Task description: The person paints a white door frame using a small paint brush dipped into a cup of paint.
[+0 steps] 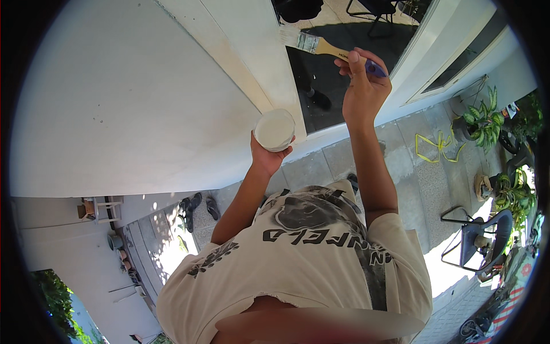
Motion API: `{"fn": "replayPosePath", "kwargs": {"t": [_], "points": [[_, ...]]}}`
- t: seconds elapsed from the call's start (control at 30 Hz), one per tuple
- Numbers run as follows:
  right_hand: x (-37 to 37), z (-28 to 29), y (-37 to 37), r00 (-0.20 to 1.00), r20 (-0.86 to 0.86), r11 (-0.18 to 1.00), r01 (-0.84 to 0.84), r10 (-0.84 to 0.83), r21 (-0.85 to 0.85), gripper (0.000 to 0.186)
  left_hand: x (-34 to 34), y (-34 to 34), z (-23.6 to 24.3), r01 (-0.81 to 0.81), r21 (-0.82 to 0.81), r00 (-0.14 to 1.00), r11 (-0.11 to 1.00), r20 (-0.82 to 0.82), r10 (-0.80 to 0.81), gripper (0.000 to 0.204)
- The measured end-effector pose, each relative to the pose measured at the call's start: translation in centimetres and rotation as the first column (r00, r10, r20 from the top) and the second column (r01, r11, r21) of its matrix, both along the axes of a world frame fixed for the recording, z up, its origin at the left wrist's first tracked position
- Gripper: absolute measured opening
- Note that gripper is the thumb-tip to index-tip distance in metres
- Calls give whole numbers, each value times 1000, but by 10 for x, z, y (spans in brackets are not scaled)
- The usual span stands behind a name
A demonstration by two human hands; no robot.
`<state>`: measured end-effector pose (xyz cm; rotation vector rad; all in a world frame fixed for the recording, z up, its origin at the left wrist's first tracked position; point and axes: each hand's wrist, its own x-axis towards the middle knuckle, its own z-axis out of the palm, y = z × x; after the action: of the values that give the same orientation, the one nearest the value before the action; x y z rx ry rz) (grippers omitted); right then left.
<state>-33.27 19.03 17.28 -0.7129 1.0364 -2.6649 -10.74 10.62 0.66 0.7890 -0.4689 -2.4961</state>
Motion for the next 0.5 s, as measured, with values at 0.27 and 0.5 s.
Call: {"fn": "replayPosePath", "kwargs": {"t": [0.27, 0.5], "points": [[-3, -11, -17, 990, -138, 999, 30, -33, -26, 16, 12, -2, -1, -45, -3, 999, 999, 11, 45, 66], [-11, -26, -3, 957, -285, 999, 45, -47, -15, 13, 21, -2, -3, -99, 17, 994, 995, 37, 98, 66]]}}
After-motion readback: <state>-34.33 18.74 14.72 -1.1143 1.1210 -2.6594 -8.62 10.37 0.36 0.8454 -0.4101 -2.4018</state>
